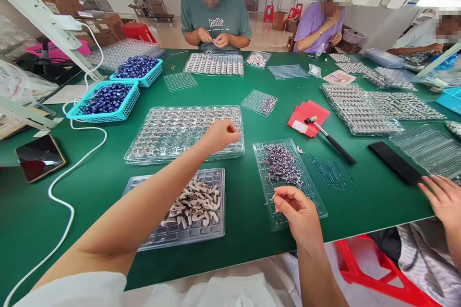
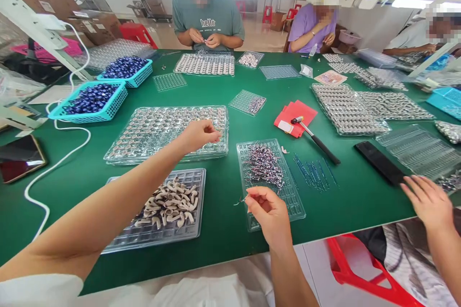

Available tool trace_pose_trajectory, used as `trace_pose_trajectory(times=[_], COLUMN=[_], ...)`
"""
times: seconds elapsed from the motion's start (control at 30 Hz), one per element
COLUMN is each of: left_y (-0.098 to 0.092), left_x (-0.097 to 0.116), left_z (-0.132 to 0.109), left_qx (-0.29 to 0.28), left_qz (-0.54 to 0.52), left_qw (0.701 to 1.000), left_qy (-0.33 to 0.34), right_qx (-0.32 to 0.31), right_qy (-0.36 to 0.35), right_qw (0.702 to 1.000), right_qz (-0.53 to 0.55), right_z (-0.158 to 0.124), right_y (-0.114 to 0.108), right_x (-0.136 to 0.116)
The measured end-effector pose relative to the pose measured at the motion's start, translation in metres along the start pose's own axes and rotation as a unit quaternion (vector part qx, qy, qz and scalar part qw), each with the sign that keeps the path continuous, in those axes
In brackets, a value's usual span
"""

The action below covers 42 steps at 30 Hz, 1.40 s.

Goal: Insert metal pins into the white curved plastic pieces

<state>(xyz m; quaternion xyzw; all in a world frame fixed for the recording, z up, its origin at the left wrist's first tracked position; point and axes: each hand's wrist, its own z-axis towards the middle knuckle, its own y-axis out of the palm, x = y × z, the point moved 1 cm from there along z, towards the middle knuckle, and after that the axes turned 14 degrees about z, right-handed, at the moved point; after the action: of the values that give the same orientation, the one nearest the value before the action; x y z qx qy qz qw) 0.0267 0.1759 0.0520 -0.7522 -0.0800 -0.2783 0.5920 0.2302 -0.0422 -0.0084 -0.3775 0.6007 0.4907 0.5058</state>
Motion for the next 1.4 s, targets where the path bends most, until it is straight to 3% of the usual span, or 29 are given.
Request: trace_pose_trajectory(times=[0.07,0.13,0.27,0.37,0.43,0.47,0.57,0.63,0.73,0.8,0.93,1.13,1.4], left_y=[-0.001,0.001,0.011,0.021,0.025,0.027,0.028,0.029,0.033,0.037,0.045,0.05,0.049], left_x=[0.007,0.011,0.012,0.009,0.008,0.008,0.009,0.01,0.007,0.003,-0.003,-0.004,-0.007], left_z=[-0.029,-0.058,-0.106,-0.128,-0.138,-0.141,-0.149,-0.152,-0.155,-0.156,-0.155,-0.156,-0.155], left_qx=[-0.028,-0.085,-0.197,-0.243,-0.27,-0.273,-0.238,-0.215,-0.217,-0.213,-0.202,-0.172,-0.201], left_qz=[-0.063,-0.189,-0.44,-0.52,-0.525,-0.509,-0.398,-0.333,-0.319,-0.336,-0.357,-0.326,-0.363], left_qw=[0.998,0.978,0.876,0.817,0.804,0.812,0.885,0.918,0.922,0.917,0.911,0.929,0.91], left_qy=[0.012,0.014,-0.021,-0.06,-0.078,-0.079,-0.05,-0.025,-0.015,-0.018,-0.032,-0.034,-0.025], right_qx=[-0.011,-0.029,-0.068,-0.118,-0.151,-0.162,-0.184,-0.2,-0.214,-0.214,-0.207,-0.199,-0.197], right_qy=[0.001,0.002,-0.008,-0.036,-0.072,-0.095,-0.181,-0.251,-0.338,-0.36,-0.358,-0.325,-0.18], right_qw=[1.0,1.0,0.998,0.991,0.984,0.979,0.956,0.929,0.888,0.875,0.876,0.887,0.948], right_qz=[0.01,0.01,-0.009,-0.042,-0.066,-0.079,-0.138,-0.182,-0.227,-0.244,-0.249,-0.26,-0.176], right_z=[0.001,0.002,0.001,-0.001,-0.003,-0.005,-0.009,-0.01,-0.008,-0.006,-0.004,-0.001,-0.001], right_y=[0.006,0.015,0.031,0.038,0.04,0.041,0.043,0.045,0.049,0.051,0.053,0.057,0.055], right_x=[0.001,-0.001,-0.008,-0.013,-0.016,-0.017,-0.018,-0.017,-0.014,-0.011,-0.006,-0.004,-0.005])
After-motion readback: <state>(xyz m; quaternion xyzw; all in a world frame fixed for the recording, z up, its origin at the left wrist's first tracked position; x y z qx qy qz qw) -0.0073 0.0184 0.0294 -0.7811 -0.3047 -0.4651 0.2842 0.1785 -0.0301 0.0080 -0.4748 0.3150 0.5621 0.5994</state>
